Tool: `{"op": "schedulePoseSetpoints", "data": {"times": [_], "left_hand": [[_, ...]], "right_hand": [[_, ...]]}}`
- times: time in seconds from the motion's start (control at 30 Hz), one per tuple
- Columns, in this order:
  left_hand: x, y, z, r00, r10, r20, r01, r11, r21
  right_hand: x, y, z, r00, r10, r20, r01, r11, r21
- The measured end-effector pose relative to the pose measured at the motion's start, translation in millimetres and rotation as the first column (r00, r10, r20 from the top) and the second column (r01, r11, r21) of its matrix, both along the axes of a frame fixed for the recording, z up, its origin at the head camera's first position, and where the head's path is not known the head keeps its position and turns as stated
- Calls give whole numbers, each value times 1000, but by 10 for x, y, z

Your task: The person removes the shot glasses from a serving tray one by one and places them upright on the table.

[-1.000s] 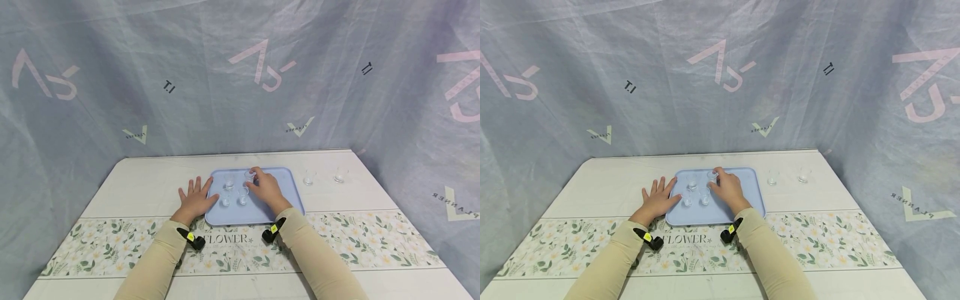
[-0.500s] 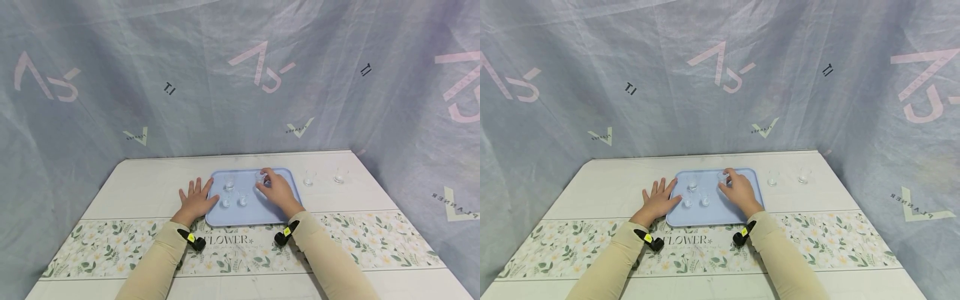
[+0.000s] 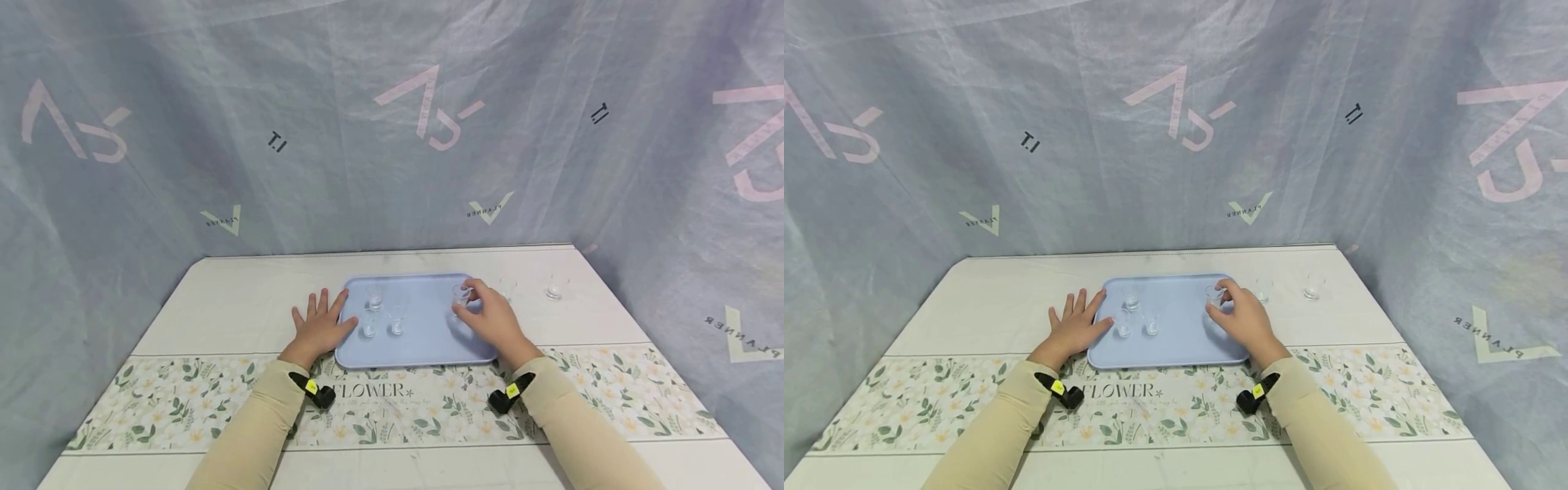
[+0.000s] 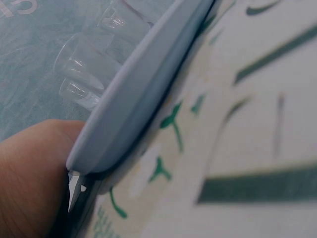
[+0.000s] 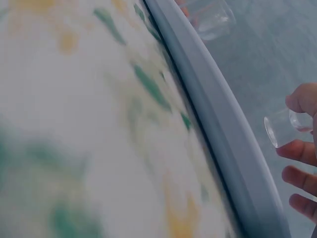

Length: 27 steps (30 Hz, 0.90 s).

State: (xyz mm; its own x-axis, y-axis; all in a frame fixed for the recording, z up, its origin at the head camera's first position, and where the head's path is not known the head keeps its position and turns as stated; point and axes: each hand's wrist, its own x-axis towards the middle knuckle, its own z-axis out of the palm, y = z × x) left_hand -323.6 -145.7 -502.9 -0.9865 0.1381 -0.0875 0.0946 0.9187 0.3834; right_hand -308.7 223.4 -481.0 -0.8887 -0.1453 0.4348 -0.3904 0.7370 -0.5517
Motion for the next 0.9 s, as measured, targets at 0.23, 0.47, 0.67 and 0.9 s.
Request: {"op": "schedulePoseSetpoints", "data": {"times": [0.23, 0.47, 0.67, 0.9], "left_hand": [[14, 1, 27, 1000, 1, -6, -1, 1000, -17], [36, 7, 47, 1000, 2, -14, -2, 1000, -16], [13, -7, 25, 1000, 3, -4, -3, 1000, -3], [3, 0, 10, 1000, 3, 12, -3, 1000, -11]], "right_hand": [[94, 298, -10, 999, -35, 4, 35, 999, -29], [156, 617, -55, 994, -101, -41, 98, 992, -73], [195, 940, -109, 985, -160, -68, 155, 986, -66], [301, 1311, -130, 969, -247, -28, 246, 969, -32]]}}
